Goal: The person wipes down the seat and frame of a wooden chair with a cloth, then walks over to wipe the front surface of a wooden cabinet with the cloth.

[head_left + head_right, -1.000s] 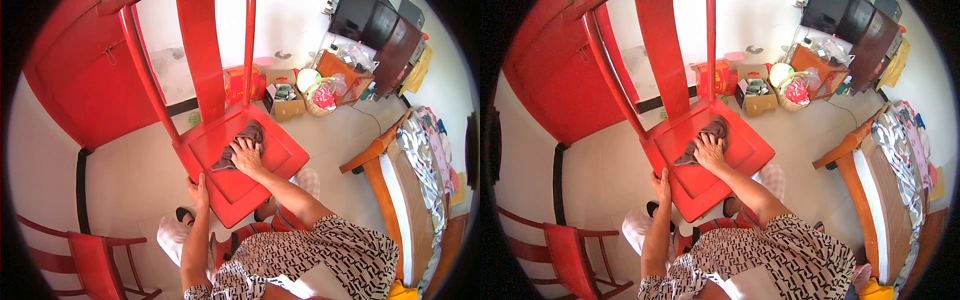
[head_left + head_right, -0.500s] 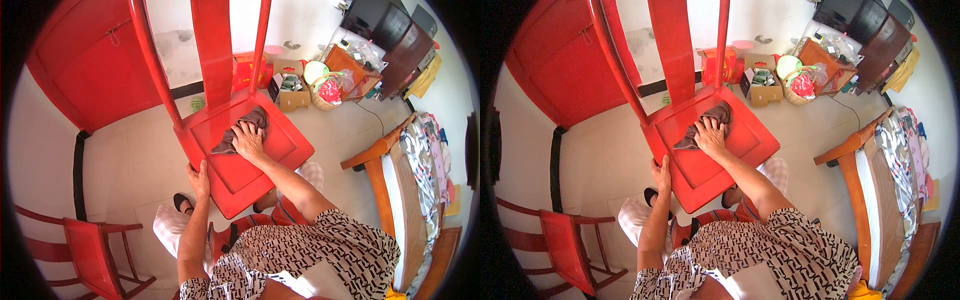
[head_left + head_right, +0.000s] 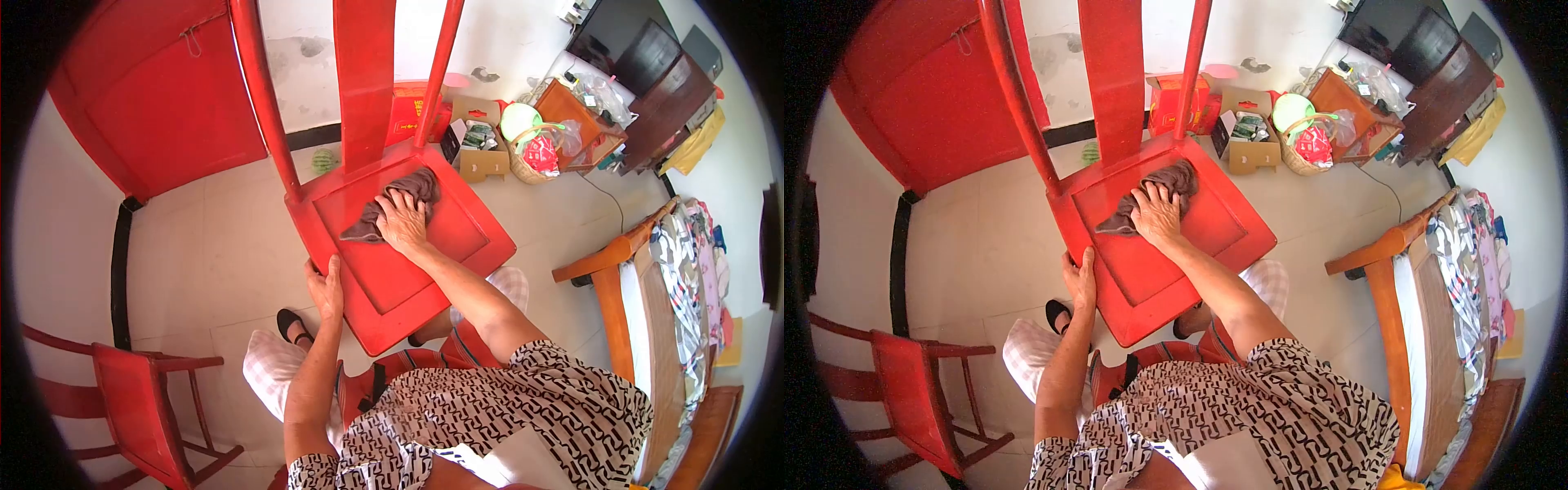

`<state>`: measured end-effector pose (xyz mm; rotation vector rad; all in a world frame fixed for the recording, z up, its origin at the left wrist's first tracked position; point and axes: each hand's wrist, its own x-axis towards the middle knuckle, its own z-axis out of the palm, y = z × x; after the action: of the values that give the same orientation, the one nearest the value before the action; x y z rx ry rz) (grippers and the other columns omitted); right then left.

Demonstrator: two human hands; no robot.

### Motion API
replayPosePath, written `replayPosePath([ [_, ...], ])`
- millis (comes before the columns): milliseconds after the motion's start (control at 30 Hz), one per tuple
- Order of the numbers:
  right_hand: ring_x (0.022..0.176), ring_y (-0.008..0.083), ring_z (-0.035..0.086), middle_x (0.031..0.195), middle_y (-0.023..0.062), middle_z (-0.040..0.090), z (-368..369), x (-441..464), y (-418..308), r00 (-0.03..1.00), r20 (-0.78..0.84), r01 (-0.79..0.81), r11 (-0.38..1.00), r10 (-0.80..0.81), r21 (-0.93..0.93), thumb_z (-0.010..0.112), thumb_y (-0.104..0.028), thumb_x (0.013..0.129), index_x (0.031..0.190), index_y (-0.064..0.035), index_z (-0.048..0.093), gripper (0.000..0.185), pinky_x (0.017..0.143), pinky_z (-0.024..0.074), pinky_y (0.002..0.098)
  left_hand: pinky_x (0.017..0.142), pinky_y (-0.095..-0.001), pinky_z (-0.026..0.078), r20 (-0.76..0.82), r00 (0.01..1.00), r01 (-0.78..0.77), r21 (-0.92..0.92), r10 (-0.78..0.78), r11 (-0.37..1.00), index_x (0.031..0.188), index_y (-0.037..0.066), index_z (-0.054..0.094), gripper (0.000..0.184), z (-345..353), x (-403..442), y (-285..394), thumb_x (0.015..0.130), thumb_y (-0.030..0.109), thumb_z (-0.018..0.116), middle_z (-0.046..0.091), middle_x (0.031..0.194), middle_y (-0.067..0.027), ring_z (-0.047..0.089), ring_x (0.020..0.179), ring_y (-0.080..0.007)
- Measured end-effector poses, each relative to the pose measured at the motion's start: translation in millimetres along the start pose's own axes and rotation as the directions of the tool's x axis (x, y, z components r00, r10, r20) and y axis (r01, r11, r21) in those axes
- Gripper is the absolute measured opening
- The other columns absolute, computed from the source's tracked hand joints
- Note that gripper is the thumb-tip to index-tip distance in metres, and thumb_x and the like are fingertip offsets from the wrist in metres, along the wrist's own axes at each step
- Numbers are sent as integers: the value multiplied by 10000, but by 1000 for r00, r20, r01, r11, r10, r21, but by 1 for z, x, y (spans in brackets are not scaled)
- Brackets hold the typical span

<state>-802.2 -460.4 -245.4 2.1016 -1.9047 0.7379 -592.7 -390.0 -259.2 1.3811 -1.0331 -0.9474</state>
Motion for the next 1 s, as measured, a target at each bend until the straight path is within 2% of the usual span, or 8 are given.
replayPosePath([
  [100,1284,324,463,1388,110,519,1,3,-4,999,16,-34,999,34,6,641,-278,831,1272,-151,624,459,1009,370,612,945,-388,480,-20,1000,-1,34,1,999,1273,-78,512,610,1,-1,2,940,398,694,658,1148,-214,629,1046,-282],
  [267,1299,314,456,1384,95,523,8,5,-15,996,13,-89,996,89,9,634,-278,831,1265,-159,625,450,1023,365,600,930,-382,482,-10,999,-36,-44,36,998,1244,-74,531,605,4,1,-6,942,425,688,666,1118,-197,628,1024,-266],
  [400,1278,309,467,1368,82,529,8,1,-26,999,3,-48,997,48,52,639,-266,831,1267,-160,625,449,1026,362,595,913,-376,483,-11,1000,13,7,-13,1000,1239,-74,533,589,2,-1,10,964,432,659,667,1095,-181,620,996,-244],
  [800,1305,306,443,1399,103,503,-2,-24,-64,991,109,53,982,-73,180,645,-248,843,1307,-141,599,478,1053,349,625,907,-374,481,-15,997,-72,23,72,997,1213,-71,541,515,4,8,-4,998,391,609,664,1093,-182,614,987,-245],
  [933,1282,290,458,1379,94,521,-7,-35,-73,989,98,96,978,-115,188,630,-238,859,1291,-123,613,448,1026,357,596,905,-379,483,-21,998,-60,28,61,998,1214,-74,544,475,4,7,2,1004,348,606,665,1086,-184,618,971,-253],
  [1000,1244,282,479,1351,95,542,-10,-42,-75,987,70,131,972,-148,195,616,-241,873,1265,-99,623,417,957,384,546,902,-378,484,-19,997,-68,23,68,997,1217,-73,547,459,4,7,4,1006,330,605,667,1078,-184,620,957,-256],
])
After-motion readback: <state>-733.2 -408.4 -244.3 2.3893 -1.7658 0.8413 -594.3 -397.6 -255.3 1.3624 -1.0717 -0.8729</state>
